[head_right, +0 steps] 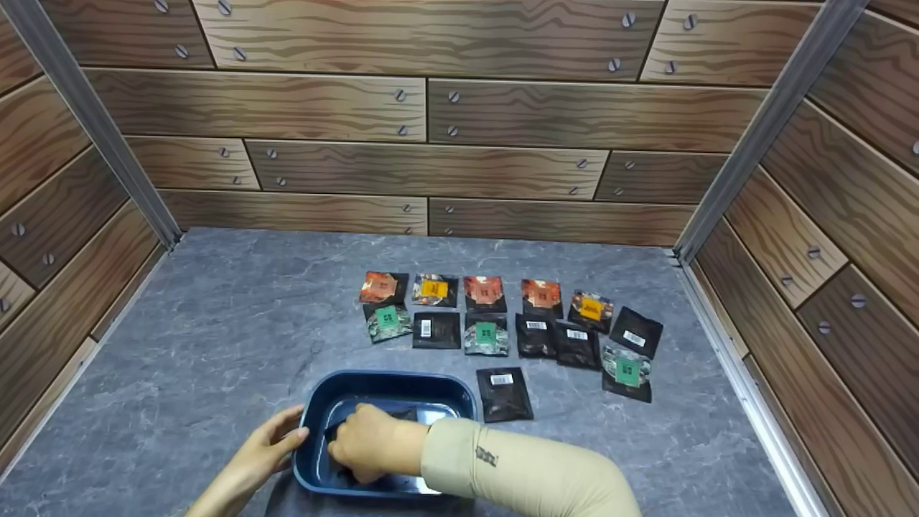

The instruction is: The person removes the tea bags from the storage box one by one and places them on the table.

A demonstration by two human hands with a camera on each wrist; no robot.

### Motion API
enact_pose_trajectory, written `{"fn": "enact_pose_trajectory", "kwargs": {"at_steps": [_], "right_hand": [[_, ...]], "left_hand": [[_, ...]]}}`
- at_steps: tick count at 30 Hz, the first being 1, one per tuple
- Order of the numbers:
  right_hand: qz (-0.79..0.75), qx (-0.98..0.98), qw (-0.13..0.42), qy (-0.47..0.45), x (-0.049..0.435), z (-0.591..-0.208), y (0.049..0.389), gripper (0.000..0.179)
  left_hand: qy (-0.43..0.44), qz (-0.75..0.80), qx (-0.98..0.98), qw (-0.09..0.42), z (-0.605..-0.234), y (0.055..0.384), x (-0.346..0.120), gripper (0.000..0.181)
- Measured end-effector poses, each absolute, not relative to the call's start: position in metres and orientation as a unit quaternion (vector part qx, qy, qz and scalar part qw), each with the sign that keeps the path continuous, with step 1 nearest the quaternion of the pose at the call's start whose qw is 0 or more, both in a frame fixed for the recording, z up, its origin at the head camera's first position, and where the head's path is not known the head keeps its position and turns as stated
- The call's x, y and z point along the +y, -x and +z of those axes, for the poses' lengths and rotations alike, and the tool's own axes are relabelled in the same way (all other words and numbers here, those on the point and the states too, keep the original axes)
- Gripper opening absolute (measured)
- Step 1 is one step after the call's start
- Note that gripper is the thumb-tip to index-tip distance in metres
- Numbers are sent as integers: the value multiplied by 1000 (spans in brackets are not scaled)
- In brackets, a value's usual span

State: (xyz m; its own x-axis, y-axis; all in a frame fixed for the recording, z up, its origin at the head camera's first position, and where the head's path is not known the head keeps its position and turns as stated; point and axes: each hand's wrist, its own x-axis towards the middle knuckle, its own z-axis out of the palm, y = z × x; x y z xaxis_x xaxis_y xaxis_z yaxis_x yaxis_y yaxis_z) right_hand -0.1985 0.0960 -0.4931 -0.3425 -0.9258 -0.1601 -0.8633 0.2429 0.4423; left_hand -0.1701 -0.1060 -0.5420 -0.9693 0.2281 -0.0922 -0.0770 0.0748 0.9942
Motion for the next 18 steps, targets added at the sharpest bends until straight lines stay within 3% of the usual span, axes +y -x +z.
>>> {"fn": "enact_pose_trajectory", "kwargs": {"at_steps": [5, 12, 18], "right_hand": [[-212, -776, 103, -585, 97, -484, 200, 26], [-197, -753, 172, -604, 103, -477, 203, 25], [-155, -746, 212, -612, 114, -474, 201, 8]], "left_hand": [[-41, 689, 714, 119, -542, 169, -105, 49], [-31, 690, 713, 125, -541, 169, -104, 49], [-34, 688, 715, 124, -541, 169, -104, 50]]}}
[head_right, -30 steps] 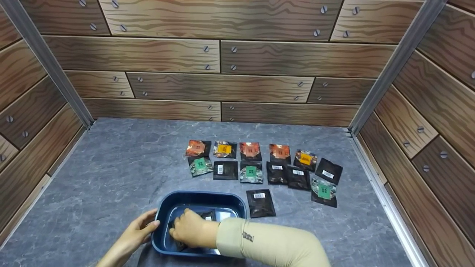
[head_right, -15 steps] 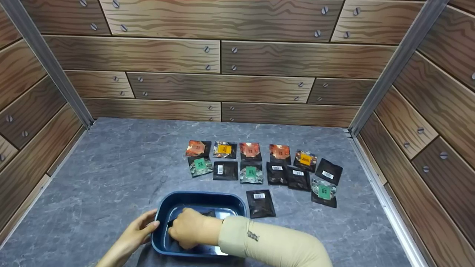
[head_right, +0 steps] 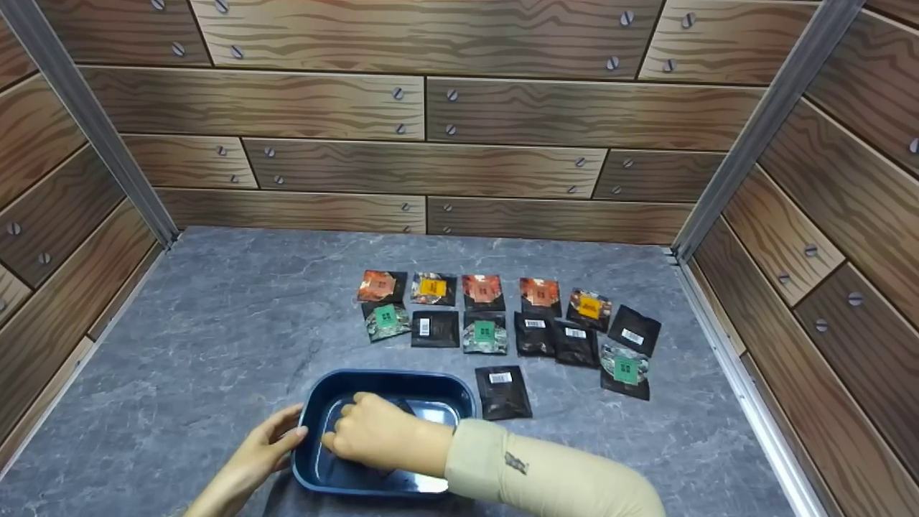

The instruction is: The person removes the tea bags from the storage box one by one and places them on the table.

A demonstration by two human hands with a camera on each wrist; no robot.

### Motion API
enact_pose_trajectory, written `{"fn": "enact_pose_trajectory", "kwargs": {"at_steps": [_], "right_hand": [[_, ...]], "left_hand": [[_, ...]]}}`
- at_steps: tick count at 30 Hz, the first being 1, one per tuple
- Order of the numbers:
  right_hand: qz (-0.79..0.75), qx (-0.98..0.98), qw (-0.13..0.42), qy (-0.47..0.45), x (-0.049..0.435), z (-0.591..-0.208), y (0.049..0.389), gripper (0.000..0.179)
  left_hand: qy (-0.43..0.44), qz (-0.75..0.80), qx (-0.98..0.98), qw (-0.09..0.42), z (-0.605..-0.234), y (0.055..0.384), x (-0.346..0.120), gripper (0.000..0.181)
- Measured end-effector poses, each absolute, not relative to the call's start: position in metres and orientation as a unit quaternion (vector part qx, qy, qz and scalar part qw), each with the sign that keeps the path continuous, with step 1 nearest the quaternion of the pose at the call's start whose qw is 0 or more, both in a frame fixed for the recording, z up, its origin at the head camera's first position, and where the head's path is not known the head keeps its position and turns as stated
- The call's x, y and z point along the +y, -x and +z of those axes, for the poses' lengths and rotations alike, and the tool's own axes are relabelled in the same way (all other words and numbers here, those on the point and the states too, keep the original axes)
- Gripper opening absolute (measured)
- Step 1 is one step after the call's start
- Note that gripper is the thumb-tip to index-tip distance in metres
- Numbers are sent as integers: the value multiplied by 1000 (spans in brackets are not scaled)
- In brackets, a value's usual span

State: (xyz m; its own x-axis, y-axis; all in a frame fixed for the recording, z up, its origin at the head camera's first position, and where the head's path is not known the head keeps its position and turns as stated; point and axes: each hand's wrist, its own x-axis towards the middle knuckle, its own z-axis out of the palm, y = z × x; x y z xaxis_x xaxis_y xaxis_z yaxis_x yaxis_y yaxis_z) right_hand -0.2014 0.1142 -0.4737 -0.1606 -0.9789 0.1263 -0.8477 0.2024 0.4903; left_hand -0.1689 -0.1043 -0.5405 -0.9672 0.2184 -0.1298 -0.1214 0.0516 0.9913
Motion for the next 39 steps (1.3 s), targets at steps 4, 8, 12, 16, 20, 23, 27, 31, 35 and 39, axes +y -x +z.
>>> {"fn": "enact_pose_trajectory", "kwargs": {"at_steps": [4, 8, 12, 16, 20, 23, 27, 31, 35, 39], "right_hand": [[-118, -742, 234, -617, 124, -468, 197, 13], [-82, -741, 255, -616, 136, -463, 193, 18], [-50, -746, 274, -605, 152, -460, 191, 21], [-34, -760, 291, -580, 170, -459, 188, 27], [-20, -778, 299, -551, 186, -456, 184, 30], [-6, -790, 304, -532, 196, -453, 182, 30], [6, -805, 305, -509, 208, -449, 182, 32], [15, -821, 296, -489, 222, -444, 184, 38], [31, -841, 291, -455, 239, -440, 187, 52], [39, -859, 292, -418, 258, -441, 192, 47]], "left_hand": [[-34, 694, 709, 123, -541, 168, -104, 50], [-32, 698, 705, 122, -541, 167, -104, 49], [-29, 694, 709, 118, -541, 168, -104, 49], [-27, 690, 714, 117, -541, 168, -104, 49], [-25, 687, 717, 117, -540, 168, -105, 49], [-25, 686, 717, 118, -540, 169, -105, 49], [-31, 686, 718, 116, -540, 170, -105, 49], [-37, 687, 717, 114, -539, 170, -104, 49], [-37, 693, 710, 119, -540, 169, -104, 49], [-25, 695, 708, 124, -540, 168, -103, 49]]}}
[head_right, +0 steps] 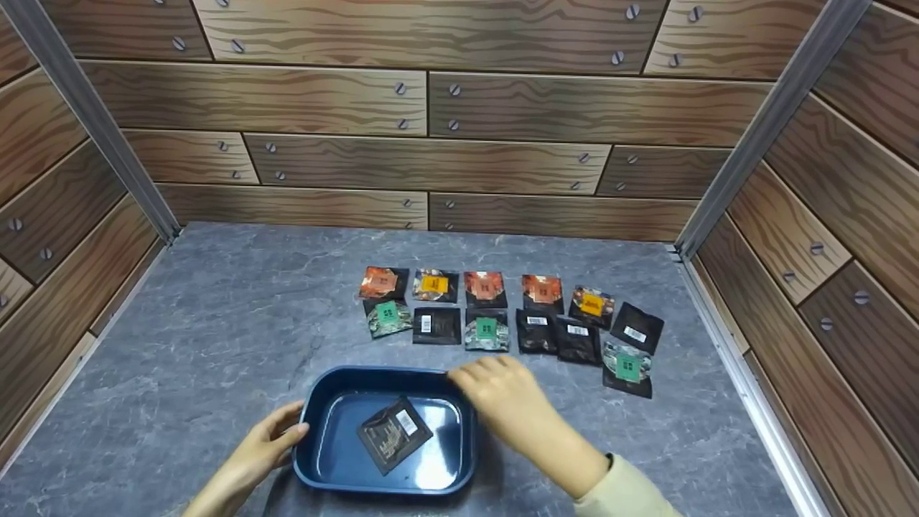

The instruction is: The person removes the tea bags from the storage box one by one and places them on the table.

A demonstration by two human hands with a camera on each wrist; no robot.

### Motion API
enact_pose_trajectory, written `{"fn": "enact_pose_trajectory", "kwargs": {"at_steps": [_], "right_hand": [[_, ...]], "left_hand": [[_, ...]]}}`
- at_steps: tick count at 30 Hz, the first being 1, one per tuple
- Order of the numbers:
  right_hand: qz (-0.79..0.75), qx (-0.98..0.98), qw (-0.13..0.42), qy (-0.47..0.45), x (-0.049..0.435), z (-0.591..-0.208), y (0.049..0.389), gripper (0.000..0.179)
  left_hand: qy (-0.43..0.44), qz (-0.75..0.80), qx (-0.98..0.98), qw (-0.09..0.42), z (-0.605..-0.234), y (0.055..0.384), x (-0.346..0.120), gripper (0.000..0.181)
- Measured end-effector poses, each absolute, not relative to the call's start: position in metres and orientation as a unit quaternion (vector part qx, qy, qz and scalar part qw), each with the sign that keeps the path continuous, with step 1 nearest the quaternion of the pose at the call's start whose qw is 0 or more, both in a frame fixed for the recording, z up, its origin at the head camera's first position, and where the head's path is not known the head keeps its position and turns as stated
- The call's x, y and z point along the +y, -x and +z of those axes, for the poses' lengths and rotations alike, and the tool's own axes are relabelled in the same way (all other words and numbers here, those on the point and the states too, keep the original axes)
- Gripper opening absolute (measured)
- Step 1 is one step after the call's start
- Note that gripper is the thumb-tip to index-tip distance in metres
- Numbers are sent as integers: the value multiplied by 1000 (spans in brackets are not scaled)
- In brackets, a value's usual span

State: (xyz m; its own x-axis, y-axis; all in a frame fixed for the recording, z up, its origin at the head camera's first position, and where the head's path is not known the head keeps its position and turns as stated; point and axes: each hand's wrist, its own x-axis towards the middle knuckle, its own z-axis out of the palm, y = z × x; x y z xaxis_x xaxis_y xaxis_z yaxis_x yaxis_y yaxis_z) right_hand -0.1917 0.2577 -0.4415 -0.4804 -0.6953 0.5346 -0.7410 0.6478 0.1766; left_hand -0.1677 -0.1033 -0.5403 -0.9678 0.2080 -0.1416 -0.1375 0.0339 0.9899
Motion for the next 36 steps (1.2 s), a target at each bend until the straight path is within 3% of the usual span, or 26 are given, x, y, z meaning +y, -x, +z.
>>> {"fn": "enact_pose_trajectory", "kwargs": {"at_steps": [4, 10, 23, 36], "right_hand": [[49, -863, 314, -392, 279, -450, 198, 33], [60, -870, 330, -362, 312, -467, 205, 39], [52, -917, 262, -296, 363, -505, 214, 45], [53, -941, 181, -280, 370, -522, 211, 41]], "left_hand": [[-18, 690, 713, 124, -540, 168, -103, 50], [-17, 688, 715, 120, -540, 167, -103, 50], [-18, 685, 718, 124, -539, 167, -103, 49], [-24, 682, 720, 125, -541, 169, -105, 50]]}}
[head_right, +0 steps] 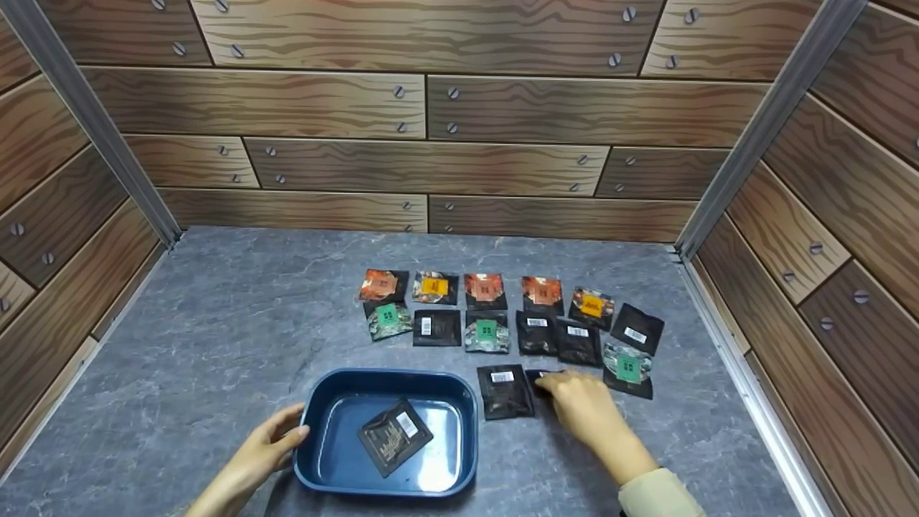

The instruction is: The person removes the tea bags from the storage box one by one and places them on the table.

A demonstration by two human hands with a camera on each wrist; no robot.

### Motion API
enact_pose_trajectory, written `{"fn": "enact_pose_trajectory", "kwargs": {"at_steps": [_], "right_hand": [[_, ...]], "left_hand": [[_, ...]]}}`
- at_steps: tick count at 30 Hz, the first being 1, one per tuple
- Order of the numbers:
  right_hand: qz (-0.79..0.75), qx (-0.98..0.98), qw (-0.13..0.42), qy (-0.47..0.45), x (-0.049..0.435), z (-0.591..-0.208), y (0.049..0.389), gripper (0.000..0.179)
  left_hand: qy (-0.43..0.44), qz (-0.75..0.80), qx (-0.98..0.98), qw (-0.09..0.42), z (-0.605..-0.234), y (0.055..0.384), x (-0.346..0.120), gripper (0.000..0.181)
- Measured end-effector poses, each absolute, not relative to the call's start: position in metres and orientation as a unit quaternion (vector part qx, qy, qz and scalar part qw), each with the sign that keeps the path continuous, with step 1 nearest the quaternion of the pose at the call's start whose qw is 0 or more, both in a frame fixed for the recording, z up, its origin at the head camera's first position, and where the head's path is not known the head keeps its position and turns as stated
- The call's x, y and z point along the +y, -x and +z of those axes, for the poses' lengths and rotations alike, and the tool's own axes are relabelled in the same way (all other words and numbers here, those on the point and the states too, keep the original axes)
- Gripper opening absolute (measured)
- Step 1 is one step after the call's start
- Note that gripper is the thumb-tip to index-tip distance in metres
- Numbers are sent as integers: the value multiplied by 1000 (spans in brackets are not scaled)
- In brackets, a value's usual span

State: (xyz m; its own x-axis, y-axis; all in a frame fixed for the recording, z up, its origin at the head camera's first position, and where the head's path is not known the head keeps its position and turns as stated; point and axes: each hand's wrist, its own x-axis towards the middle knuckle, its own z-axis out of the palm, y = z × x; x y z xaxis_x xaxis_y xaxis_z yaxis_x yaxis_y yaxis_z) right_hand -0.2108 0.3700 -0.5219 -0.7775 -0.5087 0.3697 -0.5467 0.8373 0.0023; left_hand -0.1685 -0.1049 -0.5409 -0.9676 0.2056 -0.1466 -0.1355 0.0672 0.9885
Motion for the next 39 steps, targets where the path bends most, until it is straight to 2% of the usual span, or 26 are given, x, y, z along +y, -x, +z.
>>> {"fn": "enact_pose_trajectory", "kwargs": {"at_steps": [12, 17, 30, 39], "right_hand": [[50, -940, 136, -309, 372, -534, 206, 43], [49, -941, 133, -306, 371, -532, 206, 42], [46, -915, 215, -338, 337, -500, 203, 37], [41, -870, 236, -430, 286, -477, 200, 33]], "left_hand": [[-29, 686, 716, 122, -541, 169, -104, 49], [-33, 690, 713, 123, -541, 169, -105, 50], [-42, 678, 726, 108, -542, 170, -105, 49], [-38, 681, 723, 111, -541, 168, -105, 50]]}}
